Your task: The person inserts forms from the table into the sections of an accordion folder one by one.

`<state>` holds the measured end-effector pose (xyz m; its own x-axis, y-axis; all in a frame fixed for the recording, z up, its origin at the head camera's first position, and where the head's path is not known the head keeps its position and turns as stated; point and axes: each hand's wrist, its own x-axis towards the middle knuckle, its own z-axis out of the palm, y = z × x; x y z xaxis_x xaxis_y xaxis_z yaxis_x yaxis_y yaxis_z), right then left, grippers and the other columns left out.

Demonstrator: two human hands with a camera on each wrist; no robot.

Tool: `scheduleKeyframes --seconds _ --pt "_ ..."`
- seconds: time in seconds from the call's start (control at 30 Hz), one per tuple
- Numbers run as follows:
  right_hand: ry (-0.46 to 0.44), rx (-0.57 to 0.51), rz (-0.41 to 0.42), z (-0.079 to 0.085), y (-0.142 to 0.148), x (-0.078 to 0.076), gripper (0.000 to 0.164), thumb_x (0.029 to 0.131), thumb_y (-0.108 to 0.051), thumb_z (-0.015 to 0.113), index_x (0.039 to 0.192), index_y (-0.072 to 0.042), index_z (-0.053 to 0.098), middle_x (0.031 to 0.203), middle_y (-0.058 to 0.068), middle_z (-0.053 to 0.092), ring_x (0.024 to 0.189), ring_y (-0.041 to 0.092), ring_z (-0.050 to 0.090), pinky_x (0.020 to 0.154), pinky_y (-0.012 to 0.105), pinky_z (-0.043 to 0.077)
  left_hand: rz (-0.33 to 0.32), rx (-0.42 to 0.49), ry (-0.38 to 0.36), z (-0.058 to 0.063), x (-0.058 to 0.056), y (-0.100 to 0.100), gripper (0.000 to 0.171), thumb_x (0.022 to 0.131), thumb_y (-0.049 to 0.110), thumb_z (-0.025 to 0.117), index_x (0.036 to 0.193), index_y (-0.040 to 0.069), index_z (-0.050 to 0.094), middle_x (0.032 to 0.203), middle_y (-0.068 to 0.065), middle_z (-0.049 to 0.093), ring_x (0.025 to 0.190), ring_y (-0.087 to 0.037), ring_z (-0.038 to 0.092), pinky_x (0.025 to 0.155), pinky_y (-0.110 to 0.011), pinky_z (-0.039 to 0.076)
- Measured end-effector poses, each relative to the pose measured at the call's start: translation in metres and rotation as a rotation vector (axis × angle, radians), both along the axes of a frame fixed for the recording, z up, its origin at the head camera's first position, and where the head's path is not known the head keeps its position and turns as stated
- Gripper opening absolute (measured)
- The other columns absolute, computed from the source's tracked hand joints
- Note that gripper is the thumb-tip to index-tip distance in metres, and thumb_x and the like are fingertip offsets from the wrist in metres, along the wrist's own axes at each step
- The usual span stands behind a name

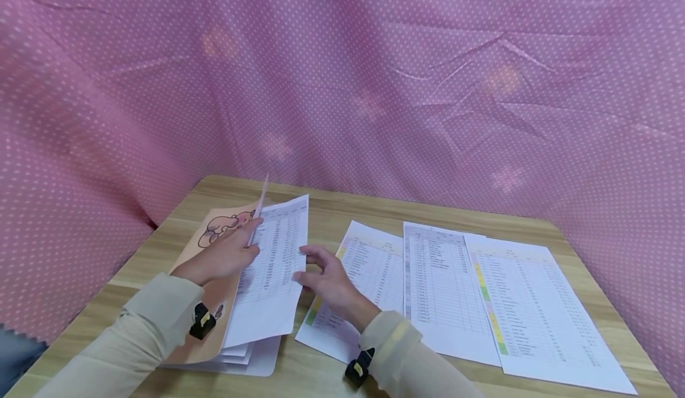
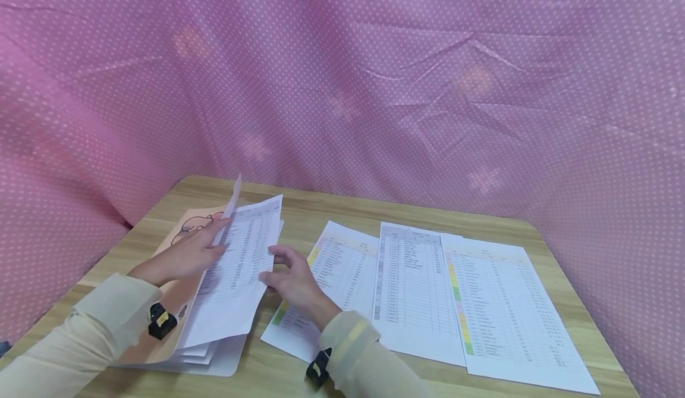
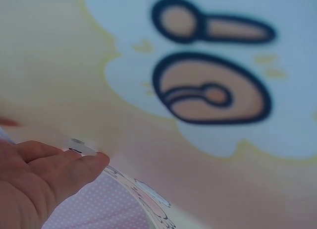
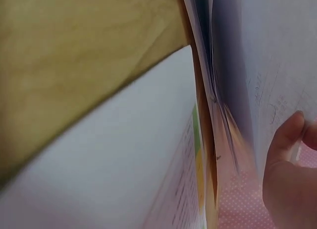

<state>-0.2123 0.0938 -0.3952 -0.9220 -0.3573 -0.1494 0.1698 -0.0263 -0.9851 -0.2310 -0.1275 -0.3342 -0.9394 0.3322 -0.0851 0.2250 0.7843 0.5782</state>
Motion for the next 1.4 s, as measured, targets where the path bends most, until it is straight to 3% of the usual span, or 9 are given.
scheduleKeyframes --seconds 0.67,0.97,1.4 --pt "-0.036 0.047 -0.039 -0.001 -0.028 0.003 0.05 0.083 -0.006 0.068 0.128 -0.022 0.054 0.115 -0.001 0.059 0.086 0.017 0.068 0.077 0.035 0.055 0.012 -0.012 -0.004 0.0 -0.001 0.0 0.063 0.094 0.014 0.041 0.148 -0.003 0.016 0.149 -0.028 0.027 0.133 -0.046 0.031 0.104 -0.062 0.028" --pt "-0.01 0.086 -0.056 -0.001 -0.039 0.004 0.049 0.083 -0.005 0.068 0.127 -0.018 0.055 0.11 0.0 0.06 0.082 0.016 0.067 0.072 0.032 0.056 0.007 -0.014 -0.002 0.0 -0.001 0.0 0.063 0.094 0.014 0.042 0.149 -0.003 0.016 0.15 -0.027 0.024 0.135 -0.046 0.028 0.105 -0.063 0.026" --pt "-0.017 0.103 -0.068 0.002 -0.055 0.007 0.048 0.082 -0.003 0.068 0.127 -0.015 0.055 0.108 0.001 0.059 0.079 0.015 0.065 0.069 0.031 0.056 -0.001 -0.014 0.024 0.0 -0.001 -0.001 0.062 0.093 0.013 0.042 0.147 -0.005 0.018 0.148 -0.029 0.027 0.13 -0.045 0.036 0.099 -0.061 0.036"
